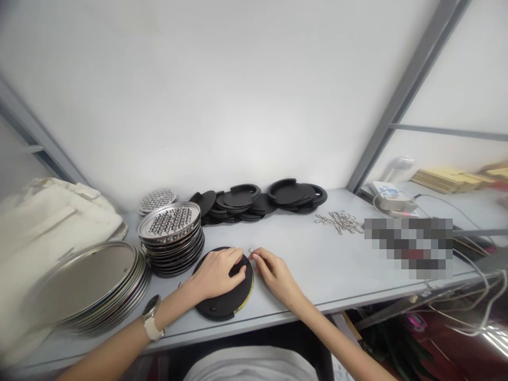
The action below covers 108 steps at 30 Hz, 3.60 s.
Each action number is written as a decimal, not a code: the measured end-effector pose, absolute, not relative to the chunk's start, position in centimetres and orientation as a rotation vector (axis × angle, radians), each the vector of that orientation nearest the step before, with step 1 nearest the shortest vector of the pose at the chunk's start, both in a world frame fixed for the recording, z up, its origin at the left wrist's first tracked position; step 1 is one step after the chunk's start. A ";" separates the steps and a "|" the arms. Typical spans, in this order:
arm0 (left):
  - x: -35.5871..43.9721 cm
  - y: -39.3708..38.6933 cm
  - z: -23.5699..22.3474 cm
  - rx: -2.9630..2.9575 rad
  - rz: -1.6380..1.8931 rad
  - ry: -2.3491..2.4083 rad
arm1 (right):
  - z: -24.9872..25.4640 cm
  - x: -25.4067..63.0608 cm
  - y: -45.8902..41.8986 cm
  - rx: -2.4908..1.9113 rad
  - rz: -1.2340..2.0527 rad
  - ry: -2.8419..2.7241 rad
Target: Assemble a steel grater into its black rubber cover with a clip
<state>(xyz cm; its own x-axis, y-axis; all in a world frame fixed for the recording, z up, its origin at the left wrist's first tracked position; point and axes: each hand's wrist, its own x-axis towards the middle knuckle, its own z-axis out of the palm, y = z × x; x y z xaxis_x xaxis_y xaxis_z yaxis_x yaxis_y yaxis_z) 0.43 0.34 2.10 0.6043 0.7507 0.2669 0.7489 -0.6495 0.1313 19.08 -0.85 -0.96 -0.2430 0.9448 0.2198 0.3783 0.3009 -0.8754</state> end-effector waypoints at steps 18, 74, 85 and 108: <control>0.5 0.3 2.2 2.784 0.450 1.323 | -0.9 19.0 -1.0 -1.205 0.768 -1.864; 0.2 0.5 2.2 2.796 0.430 1.197 | -1.7 18.4 -0.5 -1.310 0.392 -2.220; 0.2 0.5 2.1 2.778 0.430 1.194 | -1.8 18.3 -0.6 -1.311 0.334 -2.253; 0.1 0.4 2.3 2.762 0.412 1.191 | -1.9 18.5 -0.5 -1.258 0.318 -2.289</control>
<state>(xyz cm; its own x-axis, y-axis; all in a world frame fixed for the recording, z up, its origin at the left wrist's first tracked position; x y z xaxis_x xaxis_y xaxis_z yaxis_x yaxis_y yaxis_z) 0.14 0.44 2.32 0.6564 0.7262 0.2046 0.6976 -0.6874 0.2021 18.49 -0.50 -1.87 -0.4447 0.8378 0.3167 0.7198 0.5447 -0.4303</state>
